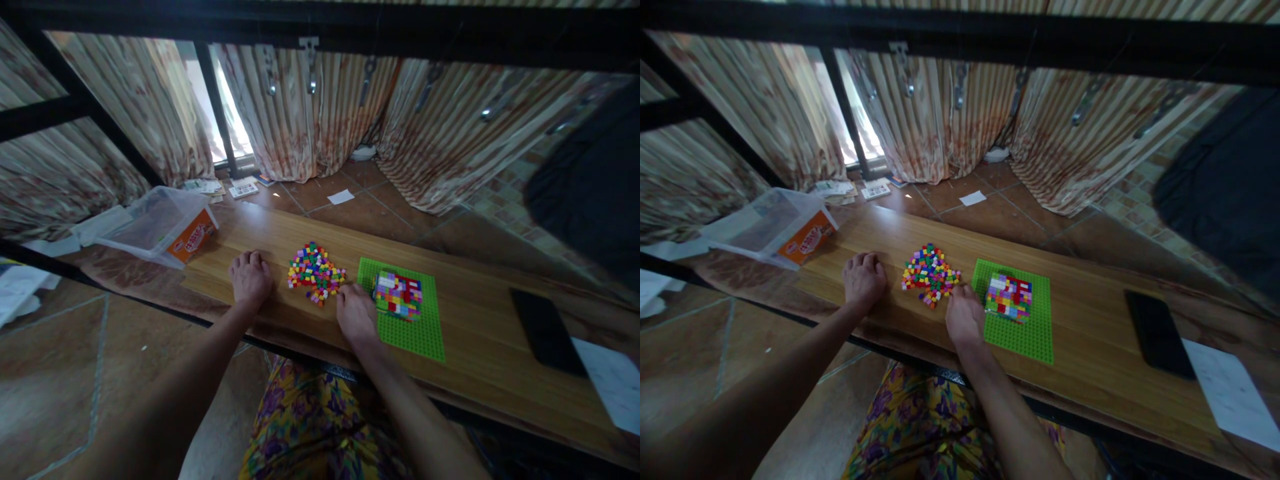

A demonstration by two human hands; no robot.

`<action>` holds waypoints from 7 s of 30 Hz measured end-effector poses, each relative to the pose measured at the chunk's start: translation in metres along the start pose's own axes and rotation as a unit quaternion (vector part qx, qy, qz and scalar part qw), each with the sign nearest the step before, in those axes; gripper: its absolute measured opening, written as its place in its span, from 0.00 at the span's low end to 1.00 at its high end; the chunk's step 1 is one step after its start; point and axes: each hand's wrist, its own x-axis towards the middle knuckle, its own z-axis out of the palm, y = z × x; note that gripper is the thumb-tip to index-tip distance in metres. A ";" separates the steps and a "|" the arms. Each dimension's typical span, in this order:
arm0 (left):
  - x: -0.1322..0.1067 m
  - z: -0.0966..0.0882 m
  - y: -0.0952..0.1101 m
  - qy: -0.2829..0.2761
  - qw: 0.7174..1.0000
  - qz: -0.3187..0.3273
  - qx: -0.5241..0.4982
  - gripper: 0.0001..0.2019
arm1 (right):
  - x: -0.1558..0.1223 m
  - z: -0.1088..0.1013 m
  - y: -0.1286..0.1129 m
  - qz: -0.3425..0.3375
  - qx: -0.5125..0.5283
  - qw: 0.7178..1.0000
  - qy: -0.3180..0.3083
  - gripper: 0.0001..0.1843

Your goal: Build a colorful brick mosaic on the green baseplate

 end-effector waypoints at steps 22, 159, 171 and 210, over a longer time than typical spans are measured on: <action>0.002 -0.003 0.001 -0.004 1.000 -0.003 0.002 0.19 | -0.058 -0.071 0.112 0.165 0.218 0.932 0.239 0.20; 0.000 -0.001 0.001 0.001 1.000 -0.002 0.006 0.19 | -0.044 -0.052 0.105 0.042 0.119 0.966 0.224 0.17; 0.001 -0.002 0.001 -0.007 1.000 -0.006 0.008 0.19 | -0.046 -0.058 0.105 0.012 0.049 0.977 0.206 0.19; 0.000 0.000 -0.001 0.011 1.000 0.008 0.003 0.18 | -0.023 0.010 0.006 -0.088 0.105 0.989 0.050 0.08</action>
